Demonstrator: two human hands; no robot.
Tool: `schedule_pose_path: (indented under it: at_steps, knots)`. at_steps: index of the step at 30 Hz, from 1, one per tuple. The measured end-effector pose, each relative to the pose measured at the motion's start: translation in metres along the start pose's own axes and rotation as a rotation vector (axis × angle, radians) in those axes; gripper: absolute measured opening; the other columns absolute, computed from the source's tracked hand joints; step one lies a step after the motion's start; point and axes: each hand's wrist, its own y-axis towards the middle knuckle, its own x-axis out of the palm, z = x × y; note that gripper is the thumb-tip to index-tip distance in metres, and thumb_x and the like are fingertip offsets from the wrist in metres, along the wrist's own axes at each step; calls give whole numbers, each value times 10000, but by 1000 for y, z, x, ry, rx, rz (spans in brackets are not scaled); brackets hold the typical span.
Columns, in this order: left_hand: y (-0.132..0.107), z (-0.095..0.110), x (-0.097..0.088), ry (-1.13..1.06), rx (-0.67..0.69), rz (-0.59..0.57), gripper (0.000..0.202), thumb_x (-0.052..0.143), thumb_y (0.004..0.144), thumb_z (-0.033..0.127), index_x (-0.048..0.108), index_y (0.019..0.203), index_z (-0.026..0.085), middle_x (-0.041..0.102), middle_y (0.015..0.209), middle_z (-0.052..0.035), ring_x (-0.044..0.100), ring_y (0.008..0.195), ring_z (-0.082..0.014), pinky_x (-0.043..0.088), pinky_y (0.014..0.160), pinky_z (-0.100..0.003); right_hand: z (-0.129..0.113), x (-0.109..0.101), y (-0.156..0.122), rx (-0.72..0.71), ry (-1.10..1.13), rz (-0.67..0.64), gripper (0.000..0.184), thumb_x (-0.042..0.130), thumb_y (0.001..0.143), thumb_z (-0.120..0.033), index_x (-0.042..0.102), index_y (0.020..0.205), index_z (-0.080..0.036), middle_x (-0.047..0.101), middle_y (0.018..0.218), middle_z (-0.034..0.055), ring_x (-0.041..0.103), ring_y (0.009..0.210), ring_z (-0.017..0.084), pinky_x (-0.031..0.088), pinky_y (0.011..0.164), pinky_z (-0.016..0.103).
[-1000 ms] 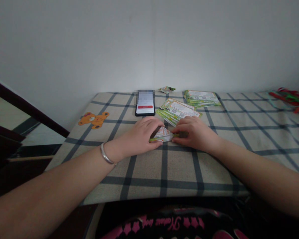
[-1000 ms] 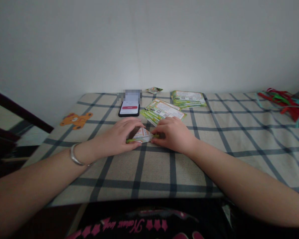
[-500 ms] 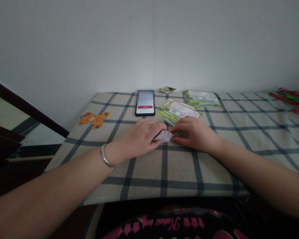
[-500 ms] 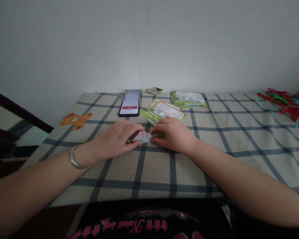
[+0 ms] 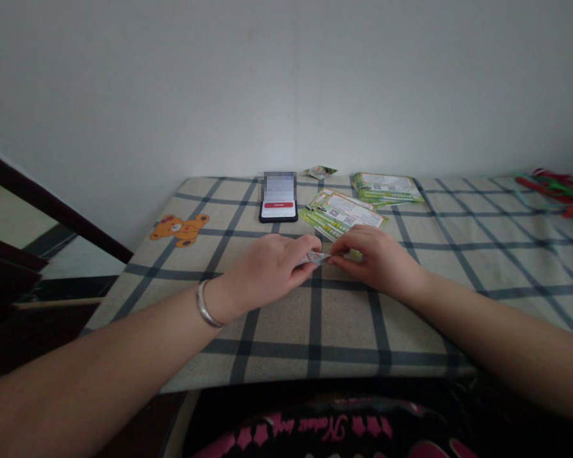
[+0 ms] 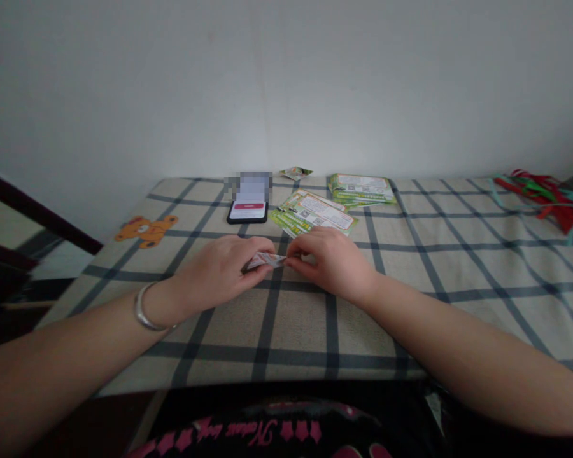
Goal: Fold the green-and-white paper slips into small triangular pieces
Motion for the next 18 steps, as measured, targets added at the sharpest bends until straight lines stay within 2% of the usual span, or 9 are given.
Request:
schedule_pose_path:
  at_steps: [4, 10, 14, 18]
  knots:
    - [0, 2, 0, -94, -66, -32, 169, 548, 934, 308, 521, 1061, 200, 678, 802, -8, 660, 716, -177, 421, 600, -269, -5, 0, -1, -27, 3, 86, 80, 651, 875, -276, 631, 866, -199, 650, 741, 7, 587, 715, 159, 429, 661, 288]
    - [1, 6, -2, -472, -225, -82, 98, 486, 938, 205, 452, 1030, 208, 693, 774, 33, 671, 708, -129, 449, 609, -232, -6, 3, -4, -18, 13, 276, 121, 683, 839, -228, 573, 883, -204, 652, 748, -7, 604, 689, 142, 441, 664, 281]
    - [1, 8, -3, -570, -264, -60, 72, 454, 949, 195, 420, 1009, 212, 673, 727, 48, 656, 657, -111, 465, 616, -237, -5, 1, -3, -64, -62, 302, 98, 657, 871, -258, 586, 821, -212, 666, 720, -8, 616, 684, 147, 434, 684, 296]
    - [0, 8, -1, -629, -272, -62, 79, 434, 956, 210, 401, 1028, 213, 641, 673, 57, 637, 600, -105, 478, 613, -242, -5, -2, -1, -89, -101, 300, 83, 641, 885, -287, 631, 842, -216, 687, 753, 9, 623, 732, 162, 446, 694, 296]
